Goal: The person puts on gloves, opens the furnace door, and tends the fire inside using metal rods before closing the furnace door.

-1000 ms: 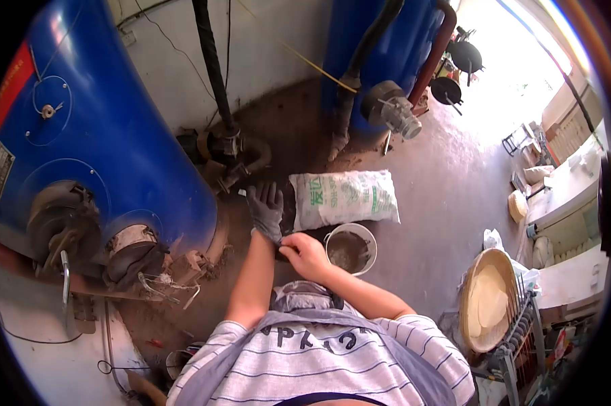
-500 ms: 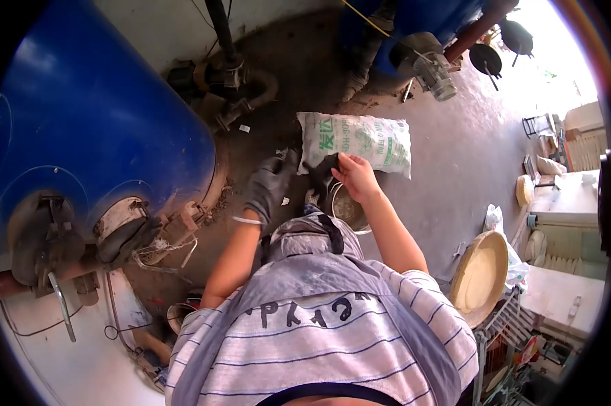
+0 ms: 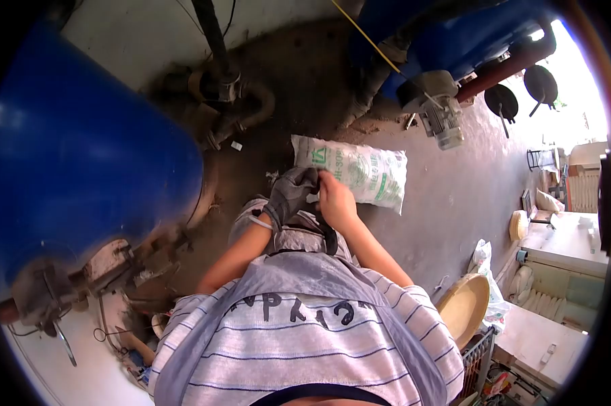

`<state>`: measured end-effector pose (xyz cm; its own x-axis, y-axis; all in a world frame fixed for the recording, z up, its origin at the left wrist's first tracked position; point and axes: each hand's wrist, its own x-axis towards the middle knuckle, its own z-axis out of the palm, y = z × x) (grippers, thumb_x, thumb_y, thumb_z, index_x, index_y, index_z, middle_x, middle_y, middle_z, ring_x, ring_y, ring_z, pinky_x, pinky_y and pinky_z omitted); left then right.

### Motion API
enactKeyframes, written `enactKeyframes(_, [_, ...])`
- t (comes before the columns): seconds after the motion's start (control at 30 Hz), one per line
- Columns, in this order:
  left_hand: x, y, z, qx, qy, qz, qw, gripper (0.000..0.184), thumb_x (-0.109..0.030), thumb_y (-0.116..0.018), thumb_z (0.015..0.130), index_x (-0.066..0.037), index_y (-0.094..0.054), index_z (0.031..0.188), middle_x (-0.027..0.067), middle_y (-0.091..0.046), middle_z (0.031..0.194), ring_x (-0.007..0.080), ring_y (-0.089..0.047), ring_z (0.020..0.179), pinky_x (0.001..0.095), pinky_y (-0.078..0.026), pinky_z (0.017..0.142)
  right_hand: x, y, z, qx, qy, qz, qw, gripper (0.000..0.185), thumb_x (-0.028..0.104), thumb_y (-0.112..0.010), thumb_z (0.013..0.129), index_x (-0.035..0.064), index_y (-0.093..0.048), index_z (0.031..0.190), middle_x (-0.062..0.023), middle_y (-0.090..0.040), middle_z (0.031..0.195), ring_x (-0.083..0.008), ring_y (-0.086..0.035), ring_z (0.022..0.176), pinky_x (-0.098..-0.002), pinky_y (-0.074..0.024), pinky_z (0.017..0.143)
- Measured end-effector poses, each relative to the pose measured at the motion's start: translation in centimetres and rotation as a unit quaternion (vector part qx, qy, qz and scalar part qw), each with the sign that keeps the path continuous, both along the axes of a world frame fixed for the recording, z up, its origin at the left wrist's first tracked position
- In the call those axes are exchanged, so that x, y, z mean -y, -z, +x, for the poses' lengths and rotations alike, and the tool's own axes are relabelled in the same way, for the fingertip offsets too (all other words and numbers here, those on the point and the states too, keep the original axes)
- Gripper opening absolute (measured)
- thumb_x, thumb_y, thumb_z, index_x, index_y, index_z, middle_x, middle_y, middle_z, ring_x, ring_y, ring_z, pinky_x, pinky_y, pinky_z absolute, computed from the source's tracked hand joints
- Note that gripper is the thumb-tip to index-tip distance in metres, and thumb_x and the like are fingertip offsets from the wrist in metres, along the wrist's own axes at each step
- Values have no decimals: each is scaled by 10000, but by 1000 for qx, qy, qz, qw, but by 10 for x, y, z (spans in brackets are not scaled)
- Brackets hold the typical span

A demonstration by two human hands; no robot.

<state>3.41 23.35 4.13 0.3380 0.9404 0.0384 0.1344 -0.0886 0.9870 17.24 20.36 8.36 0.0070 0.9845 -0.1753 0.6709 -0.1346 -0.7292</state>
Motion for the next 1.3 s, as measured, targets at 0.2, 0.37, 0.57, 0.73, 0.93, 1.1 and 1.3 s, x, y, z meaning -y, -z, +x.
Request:
enactKeyframes(0.2, [-90,-14,-8,-223,242,204,922,189,-255,-597,735,-69,-580,768,116,-562,792,308,-543,777,371,-437,672,-95,69,20,-137,-150,-125,971,233,166,-554,759,27,-591,942,-137,-631,812,-286,-612,761,-373,-488,668])
enactKeyframes(0.37, [-183,1,-35,-175,181,175,952,205,-263,-615,721,-69,-571,771,124,-563,788,316,-542,772,372,-435,667,-213,52,-15,-656,193,-112,721,269,32,-411,867,12,-556,1092,-72,-611,992,-176,-586,884,-280,-467,792])
enactKeyframes(0.57, [-280,-49,-49,-200,175,213,940,216,-271,-608,725,-64,-559,759,124,-560,774,295,-545,746,379,-431,652,-336,50,-56,-516,114,156,834,402,33,-424,865,4,-405,1265,-106,-495,1221,-208,-498,1072,-274,-403,896])
enactKeyframes(0.73, [-354,-59,-60,-222,206,363,881,276,-328,-577,751,-62,-543,687,144,-561,708,328,-537,671,403,-422,596,-433,87,-56,-96,-165,361,913,472,92,-488,808,-26,-412,1259,-226,-414,1281,-292,-419,1178,-332,-339,954])
enactKeyframes(0.93, [-439,-82,-61,-268,160,293,904,312,-359,-529,773,-64,-581,682,146,-579,697,331,-555,650,418,-440,623,-526,67,-93,-360,-222,259,869,468,153,-516,817,8,-430,1254,-142,-421,1299,-238,-426,1157,-324,-348,942])
enactKeyframes(1.1, [-529,-117,-80,-332,77,324,883,254,-306,-588,710,-67,-587,797,137,-587,808,323,-556,758,393,-446,663,-672,-27,-143,-505,-194,92,836,472,348,-474,867,13,-504,1199,-111,-487,1253,-206,-430,1166,-304,-305,984])
enactKeyframes(1.3, [-657,-153,-71,-311,-90,305,896,193,-216,-563,734,-50,-601,825,136,-588,818,328,-559,786,404,-451,702,-832,-110,-156,-407,-267,81,870,618,514,-287,904,37,-426,1271,-91,-491,1241,-159,-390,1189,-298,-266,1017])
